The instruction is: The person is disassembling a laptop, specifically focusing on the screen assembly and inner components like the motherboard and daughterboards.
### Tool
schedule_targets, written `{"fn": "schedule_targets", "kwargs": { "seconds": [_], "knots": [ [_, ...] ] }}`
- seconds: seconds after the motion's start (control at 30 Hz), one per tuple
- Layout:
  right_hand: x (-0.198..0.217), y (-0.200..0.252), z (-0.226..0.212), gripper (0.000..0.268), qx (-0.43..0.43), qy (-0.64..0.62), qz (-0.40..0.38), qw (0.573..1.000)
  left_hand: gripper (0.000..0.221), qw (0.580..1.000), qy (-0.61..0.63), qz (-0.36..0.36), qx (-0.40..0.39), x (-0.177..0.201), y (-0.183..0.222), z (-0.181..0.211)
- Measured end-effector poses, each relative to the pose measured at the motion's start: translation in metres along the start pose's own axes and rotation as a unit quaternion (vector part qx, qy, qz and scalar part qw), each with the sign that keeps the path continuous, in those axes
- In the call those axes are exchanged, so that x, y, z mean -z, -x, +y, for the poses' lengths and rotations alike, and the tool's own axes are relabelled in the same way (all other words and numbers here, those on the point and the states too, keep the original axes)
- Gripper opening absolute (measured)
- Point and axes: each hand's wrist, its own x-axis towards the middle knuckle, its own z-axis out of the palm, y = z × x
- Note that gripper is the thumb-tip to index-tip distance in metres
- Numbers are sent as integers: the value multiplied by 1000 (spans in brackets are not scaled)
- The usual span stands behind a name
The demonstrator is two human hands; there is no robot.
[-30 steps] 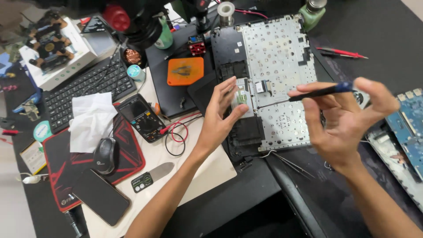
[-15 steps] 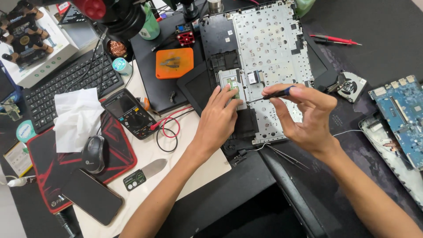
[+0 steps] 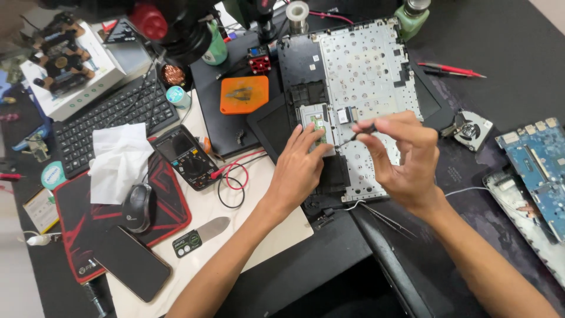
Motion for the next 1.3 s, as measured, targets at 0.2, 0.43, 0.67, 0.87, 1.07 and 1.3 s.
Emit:
{"fn": "schedule_targets", "kwargs": {
  "seconds": [0.2, 0.43, 0.67, 0.87, 1.07, 1.3],
  "knots": [
    [0, -17, -13, 44, -12, 1, 8, 1000, 32, 1000, -9, 0, 1, -3, 2, -1],
    [-2, -16, -15, 45, -16, -3, 25, 1000, 31, 1000, -11, -1, 1, -4, 3, 0],
    [-3, -7, -9, 47, -21, -7, 20, 1000, 31, 1000, -13, -3, -1, -2, 2, 1],
    [-8, -14, -19, 47, 4, 3, 26, 1000, 32, 1000, -11, 1, -3, -1, 3, 2],
    [-6, 2, -7, 46, 2, 19, 35, 999, 33, 1000, -9, 5, -8, -1, 2, 4],
    [-8, 2, -8, 43, -4, 45, 31, 999, 33, 1000, -6, 18, -10, 0, 1, 4]
  ]
}}
